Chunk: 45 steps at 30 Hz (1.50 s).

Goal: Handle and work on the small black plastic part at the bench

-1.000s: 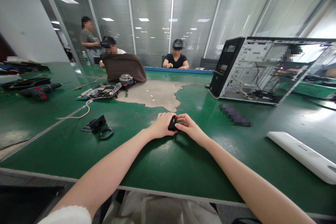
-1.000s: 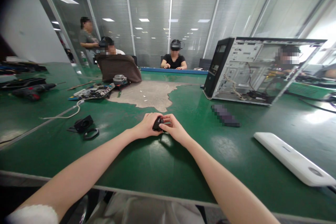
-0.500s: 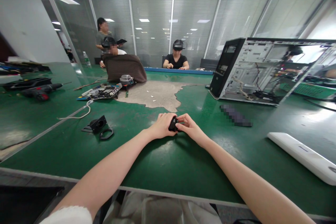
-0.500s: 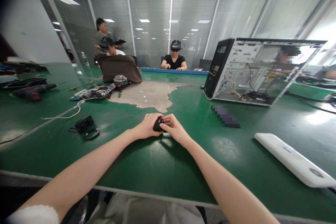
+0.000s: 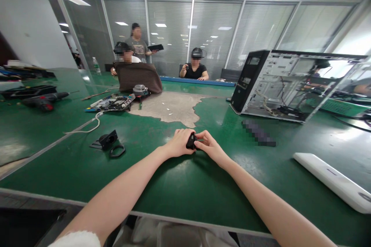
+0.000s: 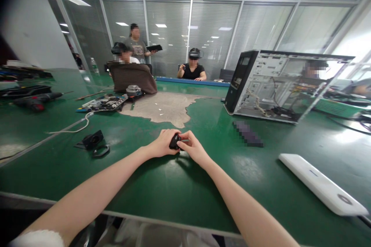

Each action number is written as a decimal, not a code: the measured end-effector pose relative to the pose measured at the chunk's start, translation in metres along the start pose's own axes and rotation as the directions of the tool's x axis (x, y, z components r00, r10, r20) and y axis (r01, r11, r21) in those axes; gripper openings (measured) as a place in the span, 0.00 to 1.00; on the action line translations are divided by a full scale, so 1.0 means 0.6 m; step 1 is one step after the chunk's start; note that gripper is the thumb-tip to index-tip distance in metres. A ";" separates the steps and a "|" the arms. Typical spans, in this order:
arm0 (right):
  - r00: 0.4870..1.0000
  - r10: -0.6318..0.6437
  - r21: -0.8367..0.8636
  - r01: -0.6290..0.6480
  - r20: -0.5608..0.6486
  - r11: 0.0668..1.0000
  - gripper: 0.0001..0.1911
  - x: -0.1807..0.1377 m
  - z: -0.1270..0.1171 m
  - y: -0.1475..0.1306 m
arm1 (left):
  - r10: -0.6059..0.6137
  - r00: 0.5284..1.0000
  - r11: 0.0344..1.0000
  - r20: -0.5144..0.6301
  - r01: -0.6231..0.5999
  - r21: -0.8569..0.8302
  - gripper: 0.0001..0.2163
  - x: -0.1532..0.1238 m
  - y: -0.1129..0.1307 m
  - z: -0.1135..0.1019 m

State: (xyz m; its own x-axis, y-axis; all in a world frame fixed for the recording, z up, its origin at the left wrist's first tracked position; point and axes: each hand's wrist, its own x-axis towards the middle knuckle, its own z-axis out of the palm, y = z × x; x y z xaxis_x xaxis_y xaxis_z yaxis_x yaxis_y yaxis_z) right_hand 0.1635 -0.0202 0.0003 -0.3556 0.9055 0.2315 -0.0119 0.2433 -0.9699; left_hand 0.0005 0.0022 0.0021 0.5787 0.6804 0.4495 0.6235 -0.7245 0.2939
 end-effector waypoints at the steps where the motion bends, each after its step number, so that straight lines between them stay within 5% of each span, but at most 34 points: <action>1: 1.000 -0.004 -0.009 0.004 0.003 1.000 0.12 0.001 -0.001 0.003 | -0.004 1.000 1.000 -0.002 0.004 -0.001 0.25 0.000 0.000 0.000; 8: 0.999 0.026 -0.095 -0.028 -0.027 0.995 0.17 0.004 -0.009 0.013 | -0.002 1.000 1.000 -0.001 0.002 -0.009 0.25 0.001 -0.002 0.000; 38: 0.999 0.004 0.011 -0.005 0.049 1.000 0.16 0.001 -0.004 -0.003 | -0.008 1.000 1.000 0.010 0.008 -0.010 0.24 -0.002 0.004 -0.008; 45: 0.999 -0.011 -0.022 0.010 -0.030 1.000 0.13 0.004 0.002 -0.003 | -0.025 1.000 1.000 0.001 0.025 -0.005 0.25 -0.001 0.006 -0.006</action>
State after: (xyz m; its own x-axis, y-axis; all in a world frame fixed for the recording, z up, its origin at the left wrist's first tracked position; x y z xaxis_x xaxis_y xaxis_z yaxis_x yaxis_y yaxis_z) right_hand 0.1616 -0.0189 0.0022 -0.3275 0.9127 0.2444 0.0047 0.2602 -0.9655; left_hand 0.0001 -0.0012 0.0059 0.5634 0.6987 0.4409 0.6353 -0.7076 0.3095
